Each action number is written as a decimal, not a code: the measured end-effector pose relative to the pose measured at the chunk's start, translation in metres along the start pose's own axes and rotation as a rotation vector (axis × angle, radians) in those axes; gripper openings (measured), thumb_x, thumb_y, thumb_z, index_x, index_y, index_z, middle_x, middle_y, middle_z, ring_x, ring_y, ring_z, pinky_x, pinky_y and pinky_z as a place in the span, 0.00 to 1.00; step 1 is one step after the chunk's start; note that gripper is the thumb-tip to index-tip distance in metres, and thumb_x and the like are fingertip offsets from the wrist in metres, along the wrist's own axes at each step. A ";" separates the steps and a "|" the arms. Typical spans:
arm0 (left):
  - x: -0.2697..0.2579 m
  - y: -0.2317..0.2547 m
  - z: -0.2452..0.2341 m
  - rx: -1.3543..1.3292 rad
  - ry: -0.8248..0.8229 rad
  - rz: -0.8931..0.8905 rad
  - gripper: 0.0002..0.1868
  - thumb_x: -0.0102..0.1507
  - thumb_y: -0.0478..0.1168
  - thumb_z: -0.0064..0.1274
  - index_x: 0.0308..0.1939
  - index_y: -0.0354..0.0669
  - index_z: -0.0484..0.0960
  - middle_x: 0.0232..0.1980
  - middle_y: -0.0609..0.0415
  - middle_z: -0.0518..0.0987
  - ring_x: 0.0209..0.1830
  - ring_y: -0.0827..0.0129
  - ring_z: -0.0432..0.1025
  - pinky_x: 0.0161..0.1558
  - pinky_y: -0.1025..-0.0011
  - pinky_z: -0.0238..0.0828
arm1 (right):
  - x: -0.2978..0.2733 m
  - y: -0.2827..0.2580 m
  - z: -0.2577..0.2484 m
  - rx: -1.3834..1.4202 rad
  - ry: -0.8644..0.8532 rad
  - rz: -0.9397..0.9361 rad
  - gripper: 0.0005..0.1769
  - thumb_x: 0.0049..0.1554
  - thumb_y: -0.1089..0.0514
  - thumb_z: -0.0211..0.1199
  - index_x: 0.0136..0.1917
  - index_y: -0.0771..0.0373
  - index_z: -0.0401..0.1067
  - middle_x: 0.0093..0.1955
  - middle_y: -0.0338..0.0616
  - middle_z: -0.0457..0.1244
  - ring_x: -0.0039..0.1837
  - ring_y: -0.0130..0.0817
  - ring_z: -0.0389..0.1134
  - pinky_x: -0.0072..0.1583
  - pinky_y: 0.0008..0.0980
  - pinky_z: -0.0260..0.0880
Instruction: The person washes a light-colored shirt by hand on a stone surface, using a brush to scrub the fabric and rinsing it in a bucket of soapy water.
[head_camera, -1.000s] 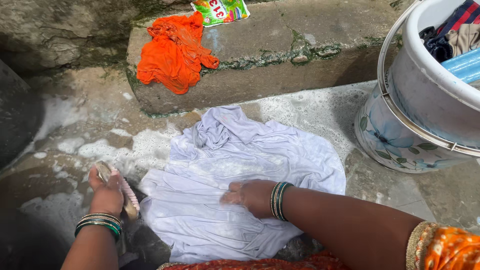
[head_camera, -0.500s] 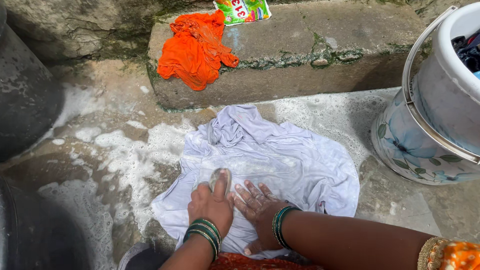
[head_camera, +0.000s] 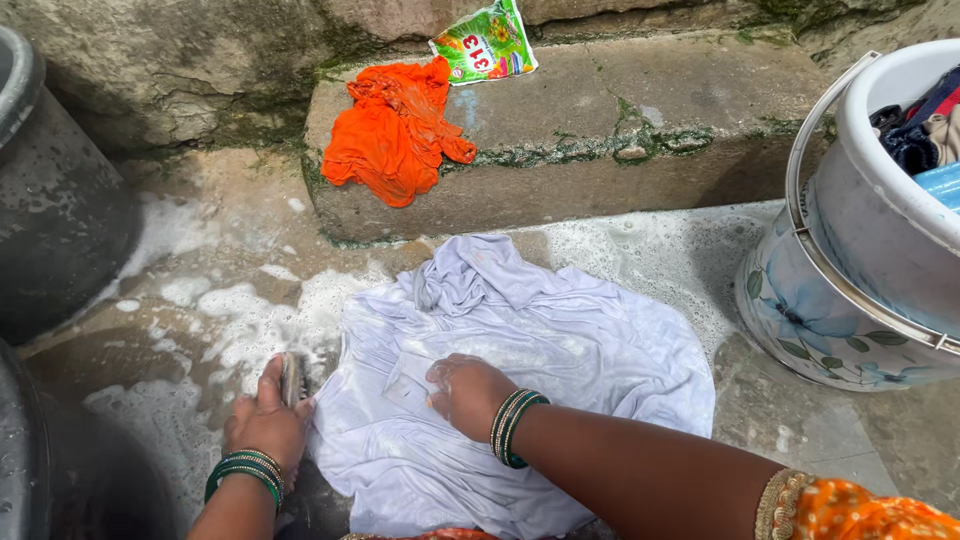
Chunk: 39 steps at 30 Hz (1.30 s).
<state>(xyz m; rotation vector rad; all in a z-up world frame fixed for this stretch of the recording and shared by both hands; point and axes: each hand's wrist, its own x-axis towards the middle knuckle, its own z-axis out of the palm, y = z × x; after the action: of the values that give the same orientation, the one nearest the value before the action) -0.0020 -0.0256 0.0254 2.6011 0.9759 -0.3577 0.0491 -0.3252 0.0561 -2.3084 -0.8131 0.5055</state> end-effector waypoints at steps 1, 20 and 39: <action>-0.010 -0.002 -0.001 -0.029 0.009 -0.010 0.44 0.63 0.57 0.55 0.81 0.78 0.51 0.69 0.35 0.67 0.69 0.39 0.66 0.70 0.52 0.63 | 0.007 -0.006 0.007 -0.043 -0.028 0.049 0.24 0.58 0.51 0.62 0.64 0.65 0.70 0.65 0.52 0.62 0.69 0.49 0.61 0.69 0.43 0.60; -0.082 0.101 -0.033 -1.067 -0.614 0.647 0.21 0.62 0.36 0.61 0.59 0.41 0.78 0.49 0.55 0.82 0.44 0.74 0.73 0.47 0.72 0.71 | -0.009 -0.031 -0.037 0.680 0.335 0.127 0.07 0.56 0.67 0.63 0.50 0.64 0.71 0.42 0.37 0.66 0.44 0.23 0.63 0.49 0.25 0.65; -0.220 0.093 -0.078 -1.835 -0.838 0.737 0.09 0.61 0.33 0.57 0.43 0.37 0.76 0.46 0.47 0.81 0.49 0.63 0.77 0.57 0.61 0.74 | -0.132 -0.116 -0.114 1.210 0.415 0.038 0.06 0.61 0.64 0.58 0.52 0.67 0.69 0.44 0.45 0.67 0.44 0.29 0.68 0.50 0.31 0.72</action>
<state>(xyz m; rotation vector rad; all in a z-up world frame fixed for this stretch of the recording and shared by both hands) -0.0917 -0.1896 0.1940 0.7584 -0.1555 -0.1336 -0.0364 -0.3915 0.2362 -1.2148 -0.1335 0.3512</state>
